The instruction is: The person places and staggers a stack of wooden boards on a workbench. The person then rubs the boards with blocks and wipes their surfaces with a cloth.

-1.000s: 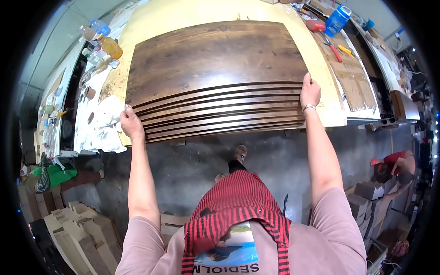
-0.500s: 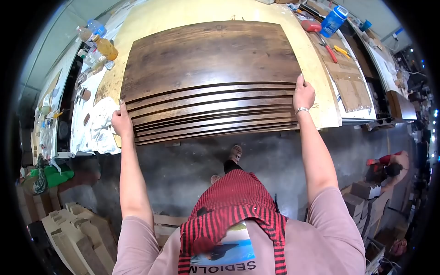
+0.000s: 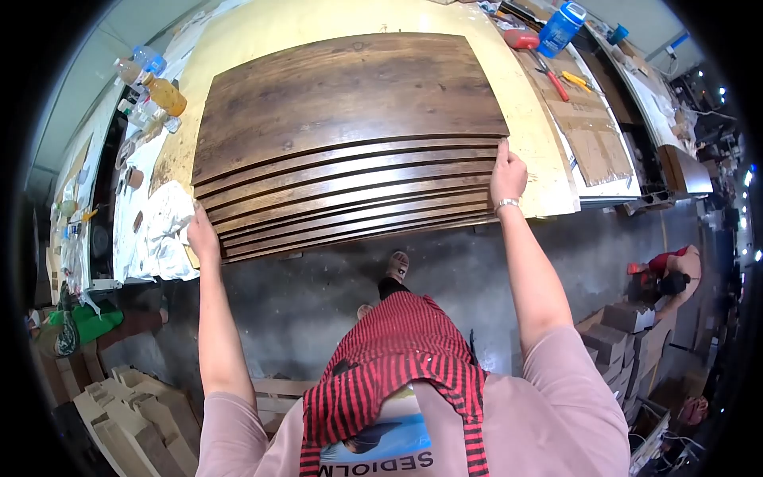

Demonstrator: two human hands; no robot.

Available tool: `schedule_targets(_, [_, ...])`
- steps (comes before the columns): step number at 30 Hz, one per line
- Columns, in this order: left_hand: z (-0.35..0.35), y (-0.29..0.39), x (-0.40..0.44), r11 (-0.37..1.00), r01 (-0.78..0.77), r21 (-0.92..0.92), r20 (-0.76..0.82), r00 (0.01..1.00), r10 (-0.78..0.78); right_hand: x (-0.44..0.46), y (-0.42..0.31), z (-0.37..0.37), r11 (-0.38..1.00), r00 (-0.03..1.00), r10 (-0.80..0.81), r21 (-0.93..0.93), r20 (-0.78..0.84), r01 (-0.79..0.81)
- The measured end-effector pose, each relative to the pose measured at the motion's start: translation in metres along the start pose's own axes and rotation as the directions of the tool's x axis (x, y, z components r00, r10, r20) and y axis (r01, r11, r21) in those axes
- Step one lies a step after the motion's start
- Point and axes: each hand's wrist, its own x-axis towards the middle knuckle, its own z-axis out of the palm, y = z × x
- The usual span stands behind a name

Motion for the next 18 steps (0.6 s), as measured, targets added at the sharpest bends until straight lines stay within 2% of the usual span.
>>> schedule_targets(2, [-0.005, -0.012, -0.013, 0.999, -0.007, -0.042, 0.037, 0.999, 0.008, -0.009, 0.014, 0.001, 0.995, 0.997, -0.08, 0.063, -0.015, 0.081])
schedule_targets(3, [-0.006, -0.013, -0.019, 0.996, -0.042, -0.074, -0.001, 0.999, 0.042, -0.012, 0.017, 0.001, 0.988, 0.996, -0.08, 0.127, -0.041, 0.085])
schedule_targets(5, [-0.008, -0.013, -0.028, 0.985, -0.113, -0.129, -0.077, 0.992, 0.103, -0.01, 0.011, 0.008, 0.932, 0.962, -0.189, 0.274, -0.198, 0.239])
schedule_targets(6, [-0.006, -0.014, -0.026, 0.962, -0.167, -0.217, -0.123, 0.982, 0.143, -0.006, 0.008, 0.004, 0.927, 0.983, -0.15, 0.329, -0.109, 0.178])
schedule_targets(7, [-0.013, 0.005, -0.028, 0.962, -0.125, -0.242, -0.124, 0.988, 0.097, -0.004, 0.003, 0.007, 0.947, 0.986, -0.132, 0.282, -0.1, 0.155])
schedule_targets(9, [-0.013, 0.012, -0.016, 0.965, -0.147, -0.217, -0.102, 0.987, 0.128, 0.001, -0.006, 0.013, 0.976, 0.991, -0.099, 0.187, -0.09, 0.115])
schedule_targets(10, [-0.013, 0.012, -0.013, 0.969, -0.095, -0.229, -0.043, 0.995, 0.088, -0.003, -0.014, 0.014, 0.997, 0.99, -0.063, 0.042, -0.123, 0.068])
schedule_targets(13, [-0.006, -0.012, -0.02, 0.974, -0.173, -0.148, -0.085, 0.983, 0.162, 0.002, 0.014, 0.01, 0.977, 0.997, -0.021, 0.208, -0.071, 0.036])
schedule_targets(15, [-0.013, -0.018, -0.04, 0.993, -0.018, -0.113, 0.02, 1.0, 0.02, -0.013, 0.02, 0.004, 0.959, 0.995, -0.032, 0.279, -0.097, 0.057])
schedule_targets(17, [-0.006, -0.026, -0.052, 0.998, -0.05, -0.027, -0.067, 0.997, 0.048, -0.02, 0.045, 0.007, 0.986, 0.997, -0.07, 0.15, -0.015, 0.072])
schedule_targets(18, [-0.003, -0.02, -0.056, 0.999, -0.034, 0.026, -0.122, 0.992, 0.037, -0.023, 0.049, 0.013, 0.994, 0.994, -0.068, 0.078, -0.085, 0.075])
